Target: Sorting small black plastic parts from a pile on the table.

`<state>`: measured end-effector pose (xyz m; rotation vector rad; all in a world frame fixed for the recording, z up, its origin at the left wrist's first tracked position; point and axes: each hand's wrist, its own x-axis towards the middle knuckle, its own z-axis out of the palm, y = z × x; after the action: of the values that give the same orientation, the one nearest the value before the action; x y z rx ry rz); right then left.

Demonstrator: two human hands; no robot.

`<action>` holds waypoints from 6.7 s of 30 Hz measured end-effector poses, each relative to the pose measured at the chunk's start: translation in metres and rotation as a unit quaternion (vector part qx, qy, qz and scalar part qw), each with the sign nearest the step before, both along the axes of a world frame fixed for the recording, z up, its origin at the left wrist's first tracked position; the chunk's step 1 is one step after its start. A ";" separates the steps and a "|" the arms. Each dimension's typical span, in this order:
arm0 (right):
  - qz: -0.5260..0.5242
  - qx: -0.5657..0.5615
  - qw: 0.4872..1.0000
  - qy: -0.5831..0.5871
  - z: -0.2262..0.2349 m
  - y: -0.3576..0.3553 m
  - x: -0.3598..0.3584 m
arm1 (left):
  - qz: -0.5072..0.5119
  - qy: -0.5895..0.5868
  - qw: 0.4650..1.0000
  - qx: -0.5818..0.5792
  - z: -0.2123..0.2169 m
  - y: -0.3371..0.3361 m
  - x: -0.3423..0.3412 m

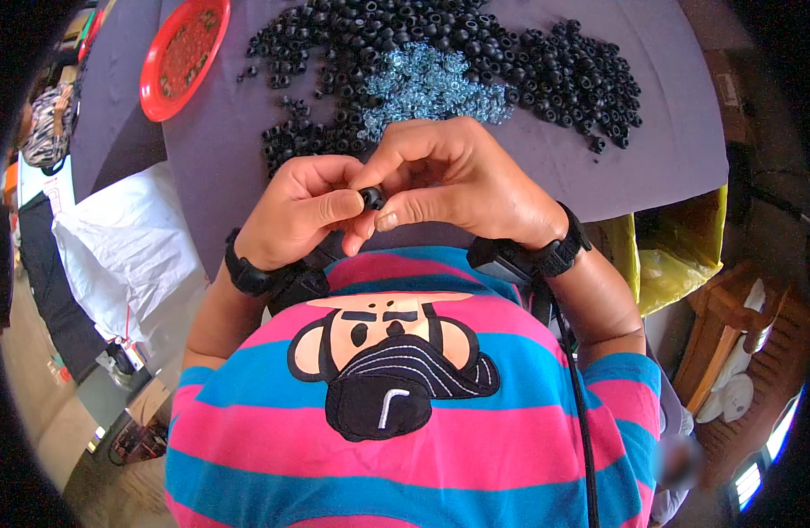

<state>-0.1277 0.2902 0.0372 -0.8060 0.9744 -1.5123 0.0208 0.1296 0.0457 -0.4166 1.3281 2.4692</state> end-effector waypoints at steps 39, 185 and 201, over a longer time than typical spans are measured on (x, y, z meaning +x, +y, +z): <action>-0.179 0.004 0.980 0.083 0.023 0.049 -0.066 | -0.026 0.121 0.681 -0.722 -0.014 -0.068 -0.049; -0.084 0.087 0.987 0.109 0.000 -0.005 0.014 | 0.190 -0.036 0.979 0.059 -0.012 -0.006 0.006; -0.177 0.078 0.947 0.257 -0.004 -0.015 0.013 | 0.177 -0.034 0.984 -0.001 -0.013 -0.007 0.002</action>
<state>-0.1150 0.2747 0.0331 -0.9698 1.6789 -1.5270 0.0231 0.1224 0.0331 -0.7928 1.3256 2.7039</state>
